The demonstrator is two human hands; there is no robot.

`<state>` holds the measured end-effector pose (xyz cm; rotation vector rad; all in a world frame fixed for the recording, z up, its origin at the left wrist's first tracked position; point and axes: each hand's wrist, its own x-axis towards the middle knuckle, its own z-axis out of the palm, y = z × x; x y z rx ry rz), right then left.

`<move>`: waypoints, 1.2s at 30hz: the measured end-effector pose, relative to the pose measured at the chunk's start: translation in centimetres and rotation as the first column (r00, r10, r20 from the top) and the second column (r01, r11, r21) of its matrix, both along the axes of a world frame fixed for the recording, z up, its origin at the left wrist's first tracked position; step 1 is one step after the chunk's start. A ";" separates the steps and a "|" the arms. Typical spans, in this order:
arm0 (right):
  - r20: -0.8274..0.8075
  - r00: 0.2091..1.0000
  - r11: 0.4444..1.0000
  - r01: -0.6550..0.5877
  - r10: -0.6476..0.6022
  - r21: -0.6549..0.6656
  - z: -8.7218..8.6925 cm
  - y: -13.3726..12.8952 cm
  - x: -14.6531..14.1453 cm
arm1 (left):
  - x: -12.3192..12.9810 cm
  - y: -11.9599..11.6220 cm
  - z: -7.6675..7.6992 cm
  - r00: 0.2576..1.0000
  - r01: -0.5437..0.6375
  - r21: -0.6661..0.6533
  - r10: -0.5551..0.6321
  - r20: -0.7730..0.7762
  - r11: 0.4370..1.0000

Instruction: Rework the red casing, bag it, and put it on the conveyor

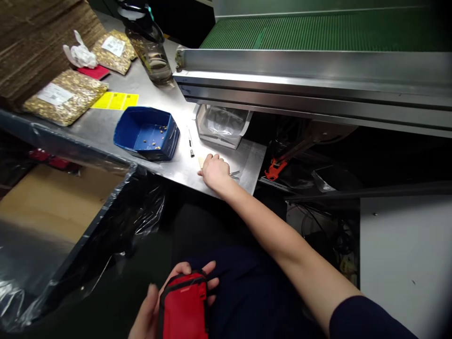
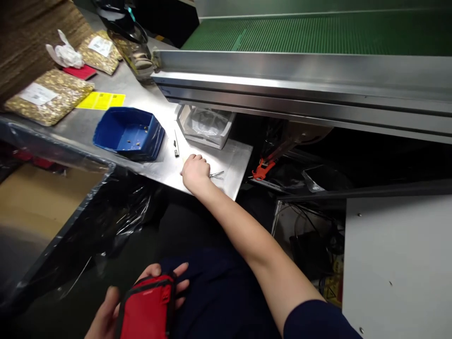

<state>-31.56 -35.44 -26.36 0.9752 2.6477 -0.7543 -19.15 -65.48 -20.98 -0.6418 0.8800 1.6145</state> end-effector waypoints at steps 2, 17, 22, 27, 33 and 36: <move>0.031 0.999 1.000 -0.024 0.025 -0.020 -0.5 -0.1 -0.5 | 0.3 0.7 0.3 0.999 -0.039 -0.089 0.041 0.021 0.995; -0.306 0.645 0.594 -0.764 0.700 -0.253 8.0 -5.0 24.5 | 0.1 6.0 -0.6 0.977 0.094 -0.191 -0.053 0.207 0.977; -0.324 0.616 0.630 -0.773 0.718 -0.075 7.4 -5.6 24.2 | 0.4 7.2 -0.9 0.953 0.245 -0.209 -0.196 0.231 0.947; -0.296 0.630 0.620 -0.772 0.718 -0.140 7.5 -5.5 24.9 | 1.0 6.7 -0.8 0.957 0.249 -0.252 -0.197 0.215 0.935; -0.220 0.663 0.623 -0.748 0.716 -0.226 8.0 -5.9 24.5 | 1.5 6.0 -0.7 0.967 0.225 -0.273 -0.181 0.178 0.935; -0.217 0.661 0.598 -0.746 0.718 -0.292 8.4 -6.0 24.5 | 1.6 6.1 -0.6 0.974 0.210 -0.276 -0.178 0.137 0.938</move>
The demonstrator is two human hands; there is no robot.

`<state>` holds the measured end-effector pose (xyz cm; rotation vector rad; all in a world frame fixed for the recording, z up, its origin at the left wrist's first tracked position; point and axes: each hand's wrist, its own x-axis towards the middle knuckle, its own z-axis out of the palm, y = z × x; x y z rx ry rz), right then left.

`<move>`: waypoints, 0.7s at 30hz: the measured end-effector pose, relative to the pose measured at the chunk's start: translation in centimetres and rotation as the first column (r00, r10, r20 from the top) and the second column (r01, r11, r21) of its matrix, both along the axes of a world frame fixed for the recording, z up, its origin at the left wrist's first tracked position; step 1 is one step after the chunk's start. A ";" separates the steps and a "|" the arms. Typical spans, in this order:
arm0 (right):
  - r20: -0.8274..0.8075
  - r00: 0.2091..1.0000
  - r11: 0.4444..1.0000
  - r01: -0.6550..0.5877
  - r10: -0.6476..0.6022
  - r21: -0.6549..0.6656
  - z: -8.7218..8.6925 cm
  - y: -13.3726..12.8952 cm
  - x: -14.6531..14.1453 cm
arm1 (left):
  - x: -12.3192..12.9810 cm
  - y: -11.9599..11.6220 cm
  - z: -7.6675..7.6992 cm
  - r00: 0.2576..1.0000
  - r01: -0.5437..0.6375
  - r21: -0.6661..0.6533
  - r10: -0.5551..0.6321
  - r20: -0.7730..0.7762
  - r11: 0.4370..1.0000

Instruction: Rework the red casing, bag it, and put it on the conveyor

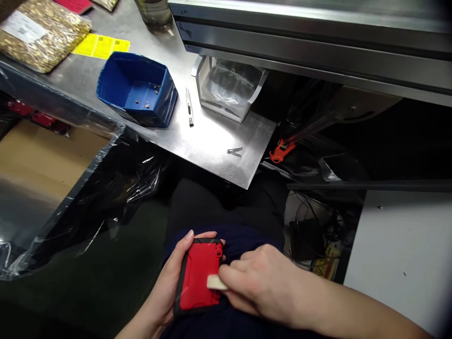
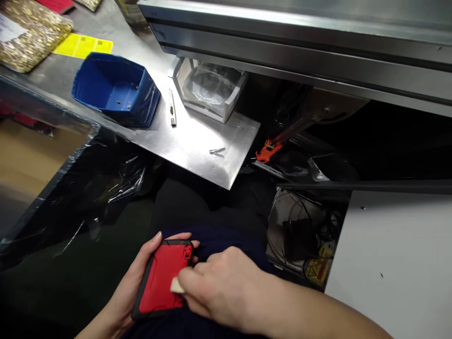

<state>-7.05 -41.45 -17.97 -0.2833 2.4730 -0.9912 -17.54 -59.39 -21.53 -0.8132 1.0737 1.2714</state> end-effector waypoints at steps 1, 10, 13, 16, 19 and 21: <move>-0.007 1.000 1.000 -0.006 0.006 -0.007 0.1 0.0 0.0 | 0.0 0.1 0.0 1.000 -0.006 0.009 0.006 -0.006 1.000; 0.102 0.994 0.995 0.027 -0.036 0.094 0.5 0.9 -0.9 | 0.1 -0.1 -0.3 0.999 0.050 -0.020 -0.050 0.005 0.999; 0.098 0.995 0.992 -0.004 -0.008 0.124 0.7 0.7 -1.3 | 0.1 0.0 -0.3 0.998 0.055 -0.029 -0.054 0.024 0.998; 0.125 0.992 0.994 -0.050 0.037 0.102 1.0 0.2 -1.3 | 0.2 0.0 -0.3 0.999 0.044 -0.037 -0.043 0.030 0.998; 0.102 0.994 0.993 -0.055 0.044 0.108 1.2 -0.2 -1.1 | 0.3 0.0 -0.3 0.999 0.032 -0.041 -0.032 0.010 0.999; 0.097 0.995 0.990 -0.052 0.039 0.134 1.1 -0.5 -0.9 | 0.4 -0.1 -0.4 0.999 0.034 -0.032 -0.033 0.012 0.999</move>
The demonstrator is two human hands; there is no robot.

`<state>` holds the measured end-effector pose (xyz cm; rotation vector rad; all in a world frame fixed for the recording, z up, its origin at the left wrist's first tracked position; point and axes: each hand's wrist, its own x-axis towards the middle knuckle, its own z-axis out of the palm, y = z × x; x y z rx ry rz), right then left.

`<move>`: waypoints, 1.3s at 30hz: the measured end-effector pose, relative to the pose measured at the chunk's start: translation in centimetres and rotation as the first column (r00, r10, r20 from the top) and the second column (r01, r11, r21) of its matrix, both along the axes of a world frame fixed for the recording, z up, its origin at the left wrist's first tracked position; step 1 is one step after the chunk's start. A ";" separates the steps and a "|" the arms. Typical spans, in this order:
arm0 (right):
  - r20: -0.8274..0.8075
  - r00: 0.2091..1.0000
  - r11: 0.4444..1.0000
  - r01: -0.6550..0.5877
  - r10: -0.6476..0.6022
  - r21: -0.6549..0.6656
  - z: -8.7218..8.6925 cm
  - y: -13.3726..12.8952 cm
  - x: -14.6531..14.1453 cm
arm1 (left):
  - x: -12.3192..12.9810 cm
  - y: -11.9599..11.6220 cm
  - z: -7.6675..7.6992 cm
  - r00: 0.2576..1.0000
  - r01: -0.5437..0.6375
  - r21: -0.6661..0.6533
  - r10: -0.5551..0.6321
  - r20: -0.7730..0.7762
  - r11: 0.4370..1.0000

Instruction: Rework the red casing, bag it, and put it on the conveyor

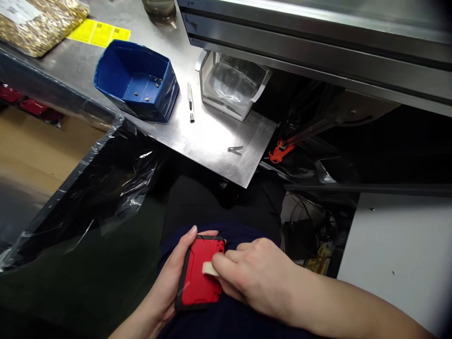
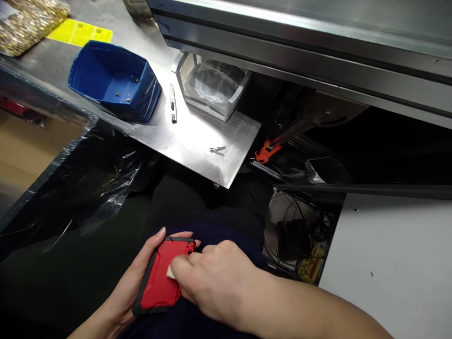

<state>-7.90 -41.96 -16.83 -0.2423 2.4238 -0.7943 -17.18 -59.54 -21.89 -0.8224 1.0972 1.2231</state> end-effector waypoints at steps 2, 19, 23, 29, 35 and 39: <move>0.024 1.000 0.999 0.001 -0.002 0.040 0.0 -0.3 0.2 | 0.0 -0.1 0.0 1.000 0.012 0.002 -0.012 -0.016 1.000; 0.041 0.998 0.999 0.042 -0.043 0.004 -0.3 -1.0 0.2 | -0.5 -0.1 -0.1 1.000 -0.007 0.000 0.007 -0.023 1.000; 0.016 0.998 0.998 0.062 -0.062 0.004 -0.4 -1.0 0.2 | -0.5 -0.2 -0.2 0.999 -0.019 0.002 0.020 -0.034 1.000; 0.071 0.995 0.997 0.070 -0.069 -0.022 -0.3 -0.7 0.0 | -0.3 -0.4 -0.2 0.998 0.009 0.018 -0.008 -0.070 1.000; 0.107 0.990 0.995 0.097 -0.097 0.008 -0.2 -0.5 0.0 | -0.3 -0.4 -0.1 0.999 0.006 0.037 -0.004 -0.053 0.999; 0.049 0.995 0.996 0.088 -0.089 0.015 -0.4 -0.5 0.1 | -0.4 -0.1 0.1 0.998 0.014 0.015 -0.013 -0.058 1.000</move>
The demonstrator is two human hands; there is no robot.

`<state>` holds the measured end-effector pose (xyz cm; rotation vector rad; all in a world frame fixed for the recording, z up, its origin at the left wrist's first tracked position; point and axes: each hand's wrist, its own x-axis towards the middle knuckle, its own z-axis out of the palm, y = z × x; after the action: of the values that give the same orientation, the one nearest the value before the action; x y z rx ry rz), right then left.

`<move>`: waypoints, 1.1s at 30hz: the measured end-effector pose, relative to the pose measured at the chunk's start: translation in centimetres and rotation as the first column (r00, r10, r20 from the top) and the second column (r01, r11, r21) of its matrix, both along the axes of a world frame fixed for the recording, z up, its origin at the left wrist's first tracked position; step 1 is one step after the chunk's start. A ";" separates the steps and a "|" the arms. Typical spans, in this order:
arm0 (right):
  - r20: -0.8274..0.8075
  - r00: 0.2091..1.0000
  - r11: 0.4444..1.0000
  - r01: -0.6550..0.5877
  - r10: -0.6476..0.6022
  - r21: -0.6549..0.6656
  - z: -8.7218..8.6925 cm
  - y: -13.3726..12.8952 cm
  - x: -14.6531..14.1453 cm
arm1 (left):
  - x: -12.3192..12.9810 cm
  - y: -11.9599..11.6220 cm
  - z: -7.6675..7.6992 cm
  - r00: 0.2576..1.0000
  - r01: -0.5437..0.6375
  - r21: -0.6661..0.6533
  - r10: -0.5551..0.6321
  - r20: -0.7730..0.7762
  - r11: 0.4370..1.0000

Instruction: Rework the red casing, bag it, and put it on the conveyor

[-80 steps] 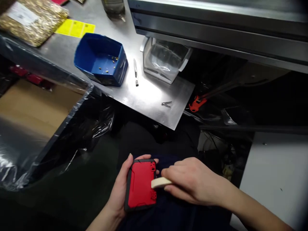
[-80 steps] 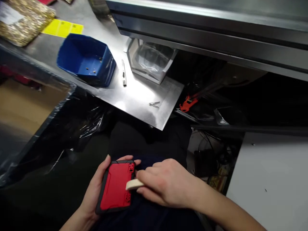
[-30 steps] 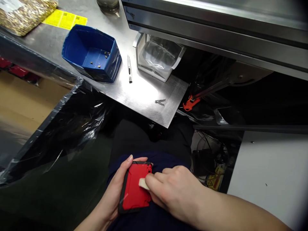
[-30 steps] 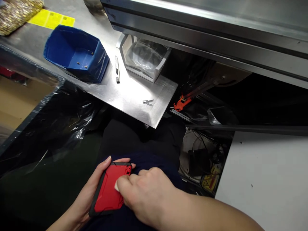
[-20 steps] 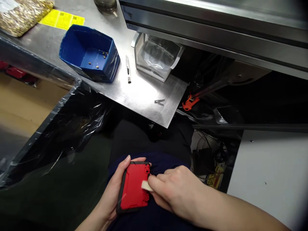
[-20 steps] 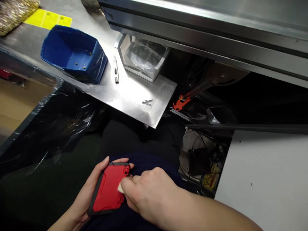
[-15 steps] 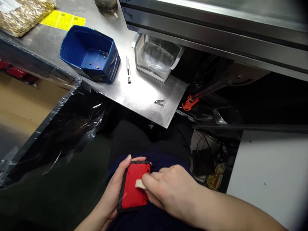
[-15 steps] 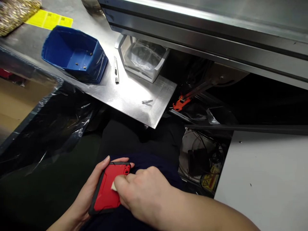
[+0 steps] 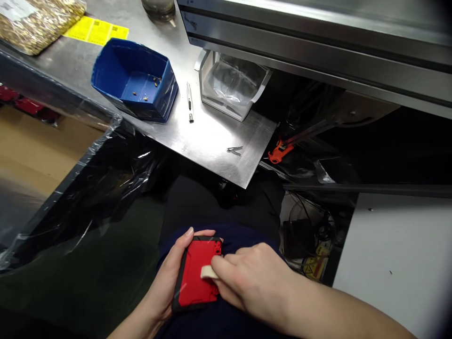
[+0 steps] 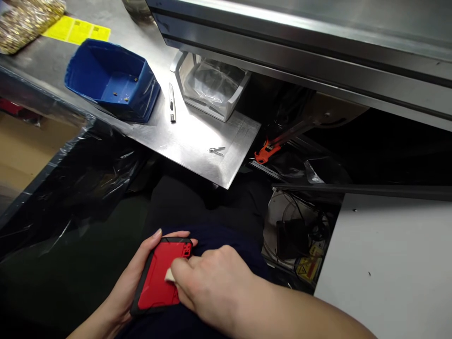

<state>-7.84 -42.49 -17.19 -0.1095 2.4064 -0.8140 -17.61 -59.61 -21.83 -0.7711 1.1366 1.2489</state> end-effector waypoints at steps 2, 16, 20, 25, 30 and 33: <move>-0.003 1.000 1.000 0.003 -0.003 0.015 0.0 0.1 -0.1 | 0.0 0.1 -0.1 1.000 0.008 -0.010 -0.008 0.001 1.000; -0.072 0.997 0.998 -0.038 0.035 -0.046 0.3 0.2 -2.4 | -0.8 0.1 0.1 0.997 -0.040 -0.020 0.041 0.065 0.999; -0.108 0.976 0.981 0.185 -0.191 -0.059 -0.5 3.6 -6.5 | -2.0 0.1 -0.6 0.985 -0.155 0.022 0.153 0.075 0.988; -0.148 0.838 0.843 0.536 -0.525 0.047 -6.6 7.2 -14.5 | -3.4 -1.1 -3.3 0.970 -0.209 0.148 0.224 -0.094 0.967; -0.216 0.798 0.773 0.600 -0.562 0.205 -9.2 10.0 -16.7 | -4.2 -3.3 -4.9 0.939 -0.338 0.219 0.344 0.013 0.915; -0.249 0.778 0.684 0.627 -0.577 0.372 -9.2 14.6 -12.2 | -4.2 -4.3 -5.2 0.892 -0.452 0.146 0.446 0.070 0.880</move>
<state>-20.06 -27.92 -26.35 0.8969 2.6949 -0.5032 -21.84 -63.94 -27.07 -0.9647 0.8380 1.6855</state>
